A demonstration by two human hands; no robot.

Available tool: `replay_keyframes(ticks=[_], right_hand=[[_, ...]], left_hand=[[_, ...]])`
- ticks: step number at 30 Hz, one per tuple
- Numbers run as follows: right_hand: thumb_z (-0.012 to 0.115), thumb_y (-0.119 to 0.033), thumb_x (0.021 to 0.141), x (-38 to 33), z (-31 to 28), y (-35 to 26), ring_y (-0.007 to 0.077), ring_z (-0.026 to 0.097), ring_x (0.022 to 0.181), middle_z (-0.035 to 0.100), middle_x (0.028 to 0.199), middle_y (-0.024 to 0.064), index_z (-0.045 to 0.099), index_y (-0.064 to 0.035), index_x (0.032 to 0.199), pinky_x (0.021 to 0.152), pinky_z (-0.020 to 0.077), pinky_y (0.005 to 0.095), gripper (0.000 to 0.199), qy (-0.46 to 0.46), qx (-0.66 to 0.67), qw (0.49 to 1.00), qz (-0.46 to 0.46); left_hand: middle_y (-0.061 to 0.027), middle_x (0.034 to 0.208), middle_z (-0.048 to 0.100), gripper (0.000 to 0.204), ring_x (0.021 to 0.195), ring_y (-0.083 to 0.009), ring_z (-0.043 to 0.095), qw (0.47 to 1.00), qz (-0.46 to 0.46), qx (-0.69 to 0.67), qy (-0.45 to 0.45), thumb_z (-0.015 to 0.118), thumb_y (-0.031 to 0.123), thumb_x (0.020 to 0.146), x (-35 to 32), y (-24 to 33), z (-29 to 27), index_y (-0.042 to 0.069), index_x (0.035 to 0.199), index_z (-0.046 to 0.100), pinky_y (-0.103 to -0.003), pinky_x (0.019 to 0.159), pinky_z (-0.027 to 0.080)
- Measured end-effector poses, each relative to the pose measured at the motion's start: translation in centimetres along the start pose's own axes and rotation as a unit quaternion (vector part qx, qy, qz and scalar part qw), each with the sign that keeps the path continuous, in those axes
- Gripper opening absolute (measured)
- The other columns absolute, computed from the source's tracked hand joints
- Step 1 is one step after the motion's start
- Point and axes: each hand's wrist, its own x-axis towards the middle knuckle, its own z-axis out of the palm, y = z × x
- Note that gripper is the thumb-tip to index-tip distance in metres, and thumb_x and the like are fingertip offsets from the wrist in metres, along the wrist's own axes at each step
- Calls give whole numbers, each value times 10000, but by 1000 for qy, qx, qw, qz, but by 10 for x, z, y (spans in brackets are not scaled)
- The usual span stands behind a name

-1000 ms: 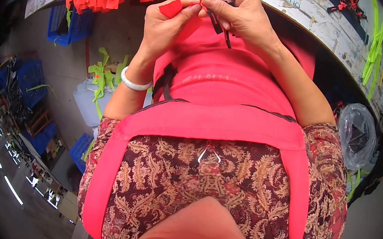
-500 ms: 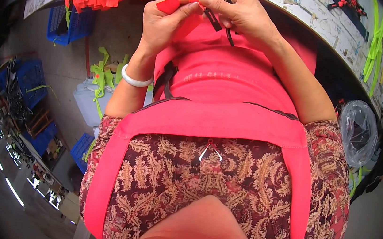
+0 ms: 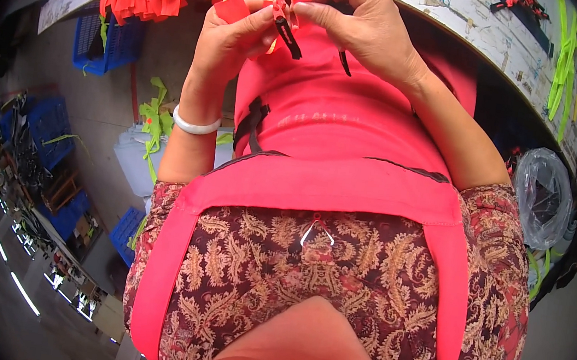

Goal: Bundling and fastening red fabric strips with plastic ties at a manufacturing workbench.

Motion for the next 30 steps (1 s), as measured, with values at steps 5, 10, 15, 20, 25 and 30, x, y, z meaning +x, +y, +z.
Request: replay_keyframes(ticks=[5,10,15,20,25,30], right_hand=[[650,-159,914,-3,2,-13,-16,462,647,594,793,-48,658,-16,980,540,338,144,157,6,-31,999,9],[660,-164,906,-4,1,-18,21,545,759,612,827,-19,656,-1,954,662,433,155,170,-18,-53,996,74],[664,-171,898,-2,4,-15,48,569,804,621,850,4,658,3,940,707,456,177,179,-21,-40,999,23],[673,-197,892,-3,-4,-15,8,514,678,605,790,-20,649,-14,951,592,397,146,193,-63,-2,994,95],[664,-195,902,-4,4,-10,-28,414,570,580,727,-56,644,-42,971,498,294,133,169,-12,59,989,137],[627,-157,932,-3,11,-5,-11,491,677,610,854,-40,649,-40,1020,540,349,128,149,30,56,998,25]], left_hand=[[-35,744,656,210,609,-58,585,999,-32,-25,-24,688,150,868,-2,3,1,-8,1007,684,-172,456,375],[-47,692,626,220,536,-91,569,999,-9,35,-31,623,148,903,-2,2,0,-14,1046,669,-186,419,313],[-56,703,632,213,553,-107,589,998,-17,40,-39,625,129,896,-1,1,-5,-29,1032,666,-183,431,349],[-62,721,639,211,566,-110,597,997,-25,42,-63,635,108,883,-1,3,-7,-41,1029,664,-181,446,371],[-15,669,623,190,523,-22,502,996,24,77,-28,667,147,893,-1,4,-1,-14,990,693,-171,438,331],[9,697,639,138,580,-19,534,987,113,116,-10,681,90,877,-5,-5,10,-14,965,700,-168,494,405]])
